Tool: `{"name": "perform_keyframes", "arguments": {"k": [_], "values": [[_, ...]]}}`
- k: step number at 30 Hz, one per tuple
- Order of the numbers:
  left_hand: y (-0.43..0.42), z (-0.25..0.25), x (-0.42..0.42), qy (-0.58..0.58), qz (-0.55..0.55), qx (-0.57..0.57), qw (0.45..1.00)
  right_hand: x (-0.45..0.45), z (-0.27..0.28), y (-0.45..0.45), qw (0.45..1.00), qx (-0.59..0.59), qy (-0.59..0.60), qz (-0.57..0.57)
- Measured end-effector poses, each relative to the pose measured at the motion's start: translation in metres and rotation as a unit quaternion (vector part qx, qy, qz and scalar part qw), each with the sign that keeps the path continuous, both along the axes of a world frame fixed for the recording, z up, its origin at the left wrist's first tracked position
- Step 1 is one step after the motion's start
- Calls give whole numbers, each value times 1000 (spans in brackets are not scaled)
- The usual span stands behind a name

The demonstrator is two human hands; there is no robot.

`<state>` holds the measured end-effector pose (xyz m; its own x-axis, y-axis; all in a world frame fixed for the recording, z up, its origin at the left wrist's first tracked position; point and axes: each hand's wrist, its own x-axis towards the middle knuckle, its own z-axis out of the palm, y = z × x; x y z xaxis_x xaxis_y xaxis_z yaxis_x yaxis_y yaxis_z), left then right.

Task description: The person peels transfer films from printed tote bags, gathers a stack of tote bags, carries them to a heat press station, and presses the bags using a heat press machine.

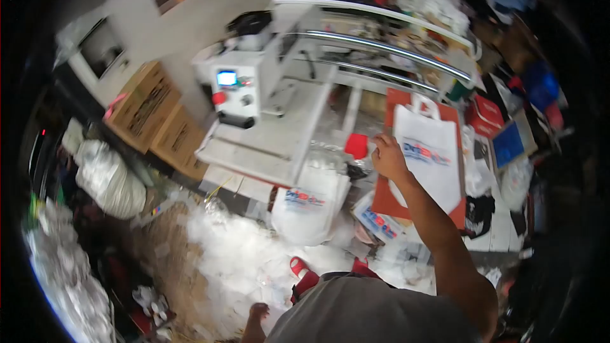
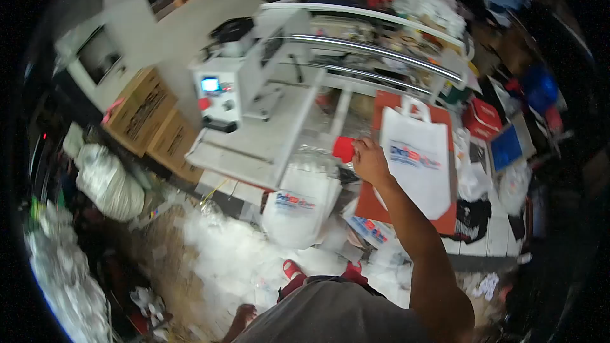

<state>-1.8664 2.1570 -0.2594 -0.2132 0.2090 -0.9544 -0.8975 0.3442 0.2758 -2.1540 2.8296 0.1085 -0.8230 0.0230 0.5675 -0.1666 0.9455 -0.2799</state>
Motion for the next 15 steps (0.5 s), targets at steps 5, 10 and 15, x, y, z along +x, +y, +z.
{"name": "perform_keyframes", "arguments": {"k": [5, 10, 15], "values": [[-14, 40, -63, 207, 21, -184, 961, -73, 77, -184, 967, -85, 80, 228], [-20, 69, -87, 312, 163, -154, 923, -150, 101, -315, 956, 4, 105, 274], [-35, 38, -41, 255, 209, -160, 930, -200, 96, -351, 983, 95, -85, 130]]}}
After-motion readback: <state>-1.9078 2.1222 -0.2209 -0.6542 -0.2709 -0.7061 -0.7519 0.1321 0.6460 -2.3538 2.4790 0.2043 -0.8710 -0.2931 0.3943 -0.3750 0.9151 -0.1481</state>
